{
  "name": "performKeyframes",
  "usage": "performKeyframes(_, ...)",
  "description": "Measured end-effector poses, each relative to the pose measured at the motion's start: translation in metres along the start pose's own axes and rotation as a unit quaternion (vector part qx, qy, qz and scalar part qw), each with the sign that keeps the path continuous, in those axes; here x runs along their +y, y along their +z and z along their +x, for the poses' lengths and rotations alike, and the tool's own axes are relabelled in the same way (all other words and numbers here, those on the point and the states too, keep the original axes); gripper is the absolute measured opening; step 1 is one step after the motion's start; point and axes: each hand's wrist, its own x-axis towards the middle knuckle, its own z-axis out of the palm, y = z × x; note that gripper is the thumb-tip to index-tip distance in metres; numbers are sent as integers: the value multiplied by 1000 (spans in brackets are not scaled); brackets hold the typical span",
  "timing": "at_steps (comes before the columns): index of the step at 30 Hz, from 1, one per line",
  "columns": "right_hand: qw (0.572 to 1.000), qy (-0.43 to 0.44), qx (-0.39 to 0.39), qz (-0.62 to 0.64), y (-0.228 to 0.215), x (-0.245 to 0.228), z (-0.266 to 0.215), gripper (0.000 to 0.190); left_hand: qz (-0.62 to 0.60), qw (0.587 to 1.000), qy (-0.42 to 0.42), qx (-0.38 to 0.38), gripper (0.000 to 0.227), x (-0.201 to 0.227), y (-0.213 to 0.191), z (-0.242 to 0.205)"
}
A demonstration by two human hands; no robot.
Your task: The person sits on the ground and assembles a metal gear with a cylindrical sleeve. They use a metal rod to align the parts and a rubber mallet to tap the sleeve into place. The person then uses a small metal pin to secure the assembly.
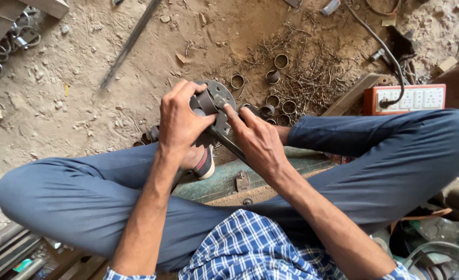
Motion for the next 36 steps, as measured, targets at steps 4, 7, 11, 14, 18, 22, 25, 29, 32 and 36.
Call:
performKeyframes(4,1000,1,-3,-12,10,6,-2,54,-6,1000,11,-20,48,-9,-2,8)
performKeyframes(7,1000,2,10,-17,12,7,1,53,-55,995,-55,-61,51,-13,-9,15)
performKeyframes(11,998,-44,3,38,-5,12,9,64,-63,994,-59,-64,58,-10,-9,11)
performKeyframes(14,982,92,110,125,-18,1,-6,37,-30,998,-37,-38,57,-6,-2,2)
performKeyframes(18,984,81,78,135,-32,-4,-10,34,34,999,-20,-21,59,3,8,-7)
performKeyframes(22,989,61,30,131,-29,-9,1,34,76,997,7,4,63,12,13,-11)
performKeyframes(25,994,37,8,106,-24,-8,2,41,105,994,20,19,64,17,15,-20)
performKeyframes(29,999,10,-1,52,-16,-3,1,57,106,994,32,9,61,12,11,-17)
performKeyframes(32,999,24,-9,33,-9,-3,0,54,97,994,56,-2,61,8,7,-13)
performKeyframes(36,998,39,-3,44,1,-3,-1,59,69,996,50,-18,58,6,1,-7)
